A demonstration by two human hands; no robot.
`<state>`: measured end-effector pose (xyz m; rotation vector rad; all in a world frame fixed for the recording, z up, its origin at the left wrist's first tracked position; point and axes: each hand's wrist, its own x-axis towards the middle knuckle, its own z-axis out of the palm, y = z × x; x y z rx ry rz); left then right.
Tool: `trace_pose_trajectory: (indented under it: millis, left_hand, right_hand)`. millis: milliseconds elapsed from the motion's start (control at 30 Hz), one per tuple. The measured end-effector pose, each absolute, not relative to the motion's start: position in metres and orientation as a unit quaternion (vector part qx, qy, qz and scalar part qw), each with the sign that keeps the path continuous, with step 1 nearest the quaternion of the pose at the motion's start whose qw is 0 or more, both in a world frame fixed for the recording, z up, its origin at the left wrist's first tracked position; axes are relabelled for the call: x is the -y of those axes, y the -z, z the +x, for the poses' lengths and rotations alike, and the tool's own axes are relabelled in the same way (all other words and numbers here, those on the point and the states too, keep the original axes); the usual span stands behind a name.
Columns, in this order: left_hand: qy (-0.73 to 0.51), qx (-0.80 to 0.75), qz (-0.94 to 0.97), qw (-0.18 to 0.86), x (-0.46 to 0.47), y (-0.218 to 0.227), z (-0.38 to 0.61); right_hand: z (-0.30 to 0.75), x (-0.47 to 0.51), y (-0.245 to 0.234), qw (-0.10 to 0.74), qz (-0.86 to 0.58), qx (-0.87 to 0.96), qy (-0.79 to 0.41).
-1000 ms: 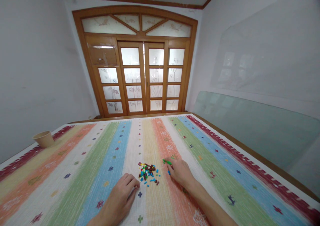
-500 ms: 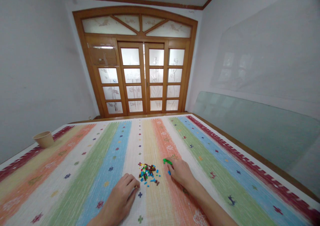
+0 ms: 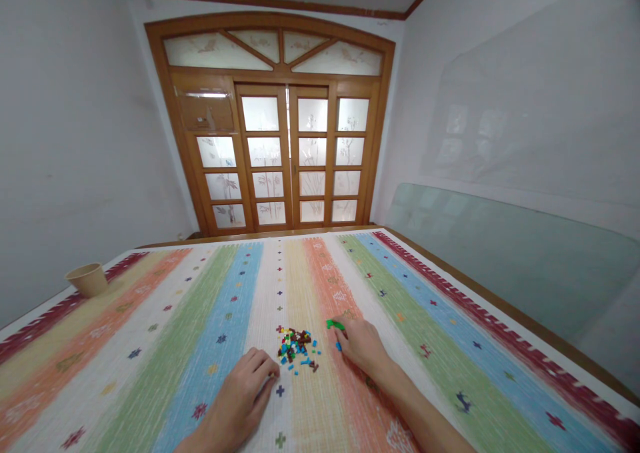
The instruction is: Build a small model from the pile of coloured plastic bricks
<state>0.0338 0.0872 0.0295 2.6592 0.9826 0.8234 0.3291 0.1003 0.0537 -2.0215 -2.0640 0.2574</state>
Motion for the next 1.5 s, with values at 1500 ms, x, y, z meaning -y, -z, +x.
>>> trace_pose_trajectory:
  millis: [1500]
  left_hand:
    - [-0.323,-0.333,0.881,0.097,-0.088,-0.027,0.035]
  right_hand:
    - [0.289,-0.087,-0.033,0.265,-0.530,0.803,-0.068]
